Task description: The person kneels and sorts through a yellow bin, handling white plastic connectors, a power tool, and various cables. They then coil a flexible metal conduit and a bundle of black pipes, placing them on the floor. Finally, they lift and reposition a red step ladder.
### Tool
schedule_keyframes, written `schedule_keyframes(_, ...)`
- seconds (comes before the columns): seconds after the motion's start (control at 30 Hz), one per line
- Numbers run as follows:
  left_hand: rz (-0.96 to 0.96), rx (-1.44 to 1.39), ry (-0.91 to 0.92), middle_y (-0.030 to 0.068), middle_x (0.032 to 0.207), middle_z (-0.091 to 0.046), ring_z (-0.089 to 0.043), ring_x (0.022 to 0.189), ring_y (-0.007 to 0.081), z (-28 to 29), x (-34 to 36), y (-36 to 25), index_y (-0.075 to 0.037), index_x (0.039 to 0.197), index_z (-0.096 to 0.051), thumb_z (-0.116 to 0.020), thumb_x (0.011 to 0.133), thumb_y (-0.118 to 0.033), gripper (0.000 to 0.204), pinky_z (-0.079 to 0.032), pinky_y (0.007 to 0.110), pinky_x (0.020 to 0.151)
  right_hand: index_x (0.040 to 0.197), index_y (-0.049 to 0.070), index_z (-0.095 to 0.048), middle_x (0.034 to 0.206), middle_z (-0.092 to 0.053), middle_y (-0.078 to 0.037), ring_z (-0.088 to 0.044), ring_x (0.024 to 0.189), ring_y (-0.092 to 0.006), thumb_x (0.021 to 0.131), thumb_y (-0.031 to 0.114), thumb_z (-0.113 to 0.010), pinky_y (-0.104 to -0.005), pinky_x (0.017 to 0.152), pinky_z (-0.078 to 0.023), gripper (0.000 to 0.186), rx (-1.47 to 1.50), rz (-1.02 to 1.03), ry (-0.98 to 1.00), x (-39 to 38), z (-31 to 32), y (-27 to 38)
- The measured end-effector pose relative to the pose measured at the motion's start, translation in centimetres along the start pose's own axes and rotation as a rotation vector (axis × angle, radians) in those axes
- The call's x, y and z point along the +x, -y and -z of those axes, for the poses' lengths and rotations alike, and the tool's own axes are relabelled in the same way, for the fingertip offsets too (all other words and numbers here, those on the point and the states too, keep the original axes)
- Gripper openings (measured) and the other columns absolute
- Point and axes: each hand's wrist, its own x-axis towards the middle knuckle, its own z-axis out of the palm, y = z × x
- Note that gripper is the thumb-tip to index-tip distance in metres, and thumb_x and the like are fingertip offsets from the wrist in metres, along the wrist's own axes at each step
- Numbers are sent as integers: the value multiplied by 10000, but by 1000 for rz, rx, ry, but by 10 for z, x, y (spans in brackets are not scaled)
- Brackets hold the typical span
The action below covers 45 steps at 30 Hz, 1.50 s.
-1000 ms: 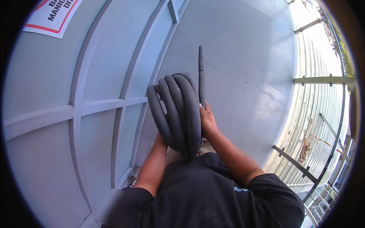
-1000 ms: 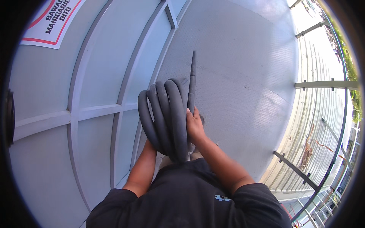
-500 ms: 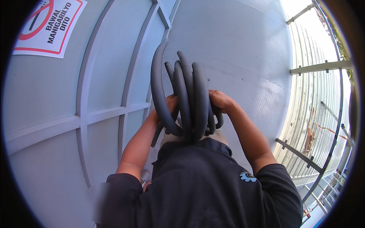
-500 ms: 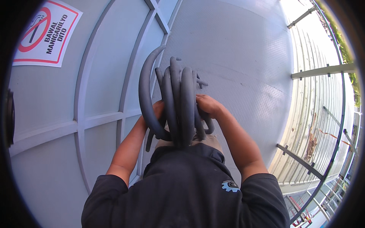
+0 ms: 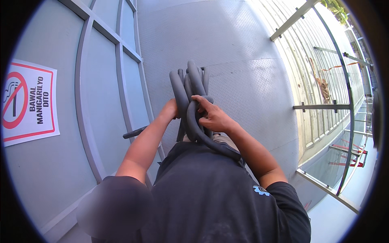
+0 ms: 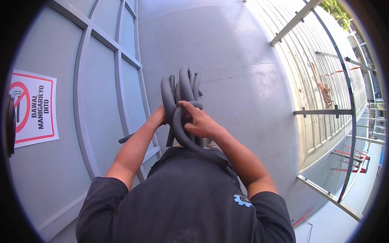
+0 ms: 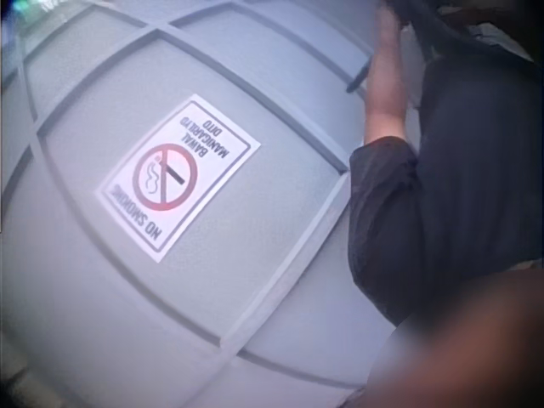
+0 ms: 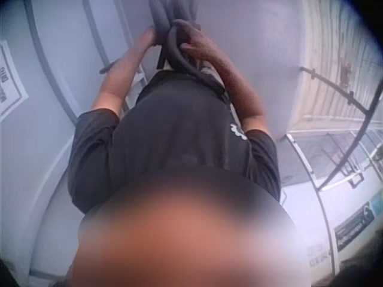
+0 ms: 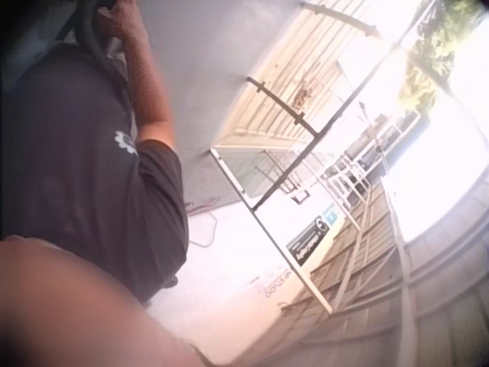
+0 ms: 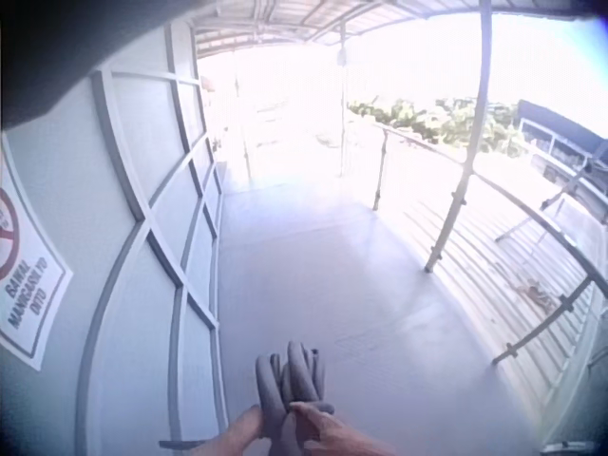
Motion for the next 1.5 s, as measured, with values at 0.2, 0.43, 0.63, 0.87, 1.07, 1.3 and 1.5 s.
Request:
schedule_keyframes(0.2, -365, -59, 10, 96, 732, -665, -631, 602, 204, 8, -21, -34, -16, 1021, -688, -658, 880, -404, 414, -492, 378, 509, 1464, 123, -358, 1365, -465, -247, -453, 1279, -439, 673, 409, -906, -527, 1080, -387, 1004, -449, 6, -481, 25, -31, -13)
schedule_keyframes(0.43, -233, -742, 96, 112, 860, -645, -607, 661, 173, 0, -72, -41, -52, 1074, -591, -546, 918, -189, 213, -527, 346, 619, 1222, 89, -545, 1027, -685, -188, -691, 957, -313, 769, 350, -856, -423, 809, -547, 608, -142, -133, -686, 25, 8, -51)
schedule_keyframes(0.63, -602, -500, 92, 112, 993, -668, -701, 946, 218, 19, -123, -55, -22, 1235, -565, -566, 793, -68, 444, -564, 364, 884, 1325, 109, -525, 1219, -622, -203, -613, 1165, -326, 728, 327, -818, -442, 984, -478, 700, -339, 22, -351, 10, 22, -9)
schedule_keyframes(0.87, -731, -572, 403, 44, 778, -606, -702, 912, 232, 56, -151, -95, 9, 1335, -570, -625, 664, -121, 686, -552, 376, 900, 1400, 100, -467, 1272, -575, -208, -549, 1230, -403, 634, 398, -852, -498, 1024, -458, 907, -393, 377, -192, -20, 53, 55)
schedule_keyframes(1.07, -896, 39, 73, 45, 819, -564, -565, 770, 131, 69, -173, -157, -38, 1181, -610, -631, 703, -155, 493, -465, 276, 746, 1204, 89, -631, 1110, -647, -149, -635, 1064, -354, 744, 320, -819, -514, 942, -498, 548, -437, 457, -312, -13, 42, 58)
schedule_keyframes(1.3, -1118, -315, -579, 64, 797, -681, -655, 682, 115, 130, -180, -155, -56, 1104, -616, -571, 888, -33, 221, -551, 284, 679, 1072, 80, -694, 919, -702, -69, -644, 928, -156, 878, 334, -736, -327, 833, -501, 323, -90, 86, -560, -22, 43, 2)
schedule_keyframes(1.5, -749, -637, 97, 98, 753, -704, -731, 681, 177, 106, -122, -41, -51, 1006, -668, -685, 794, -191, 255, -597, 286, 663, 942, 69, -683, 863, -688, -71, -657, 746, -152, 919, 308, -627, -341, 614, -528, 246, 628, -26, -745, -45, 84, -76)
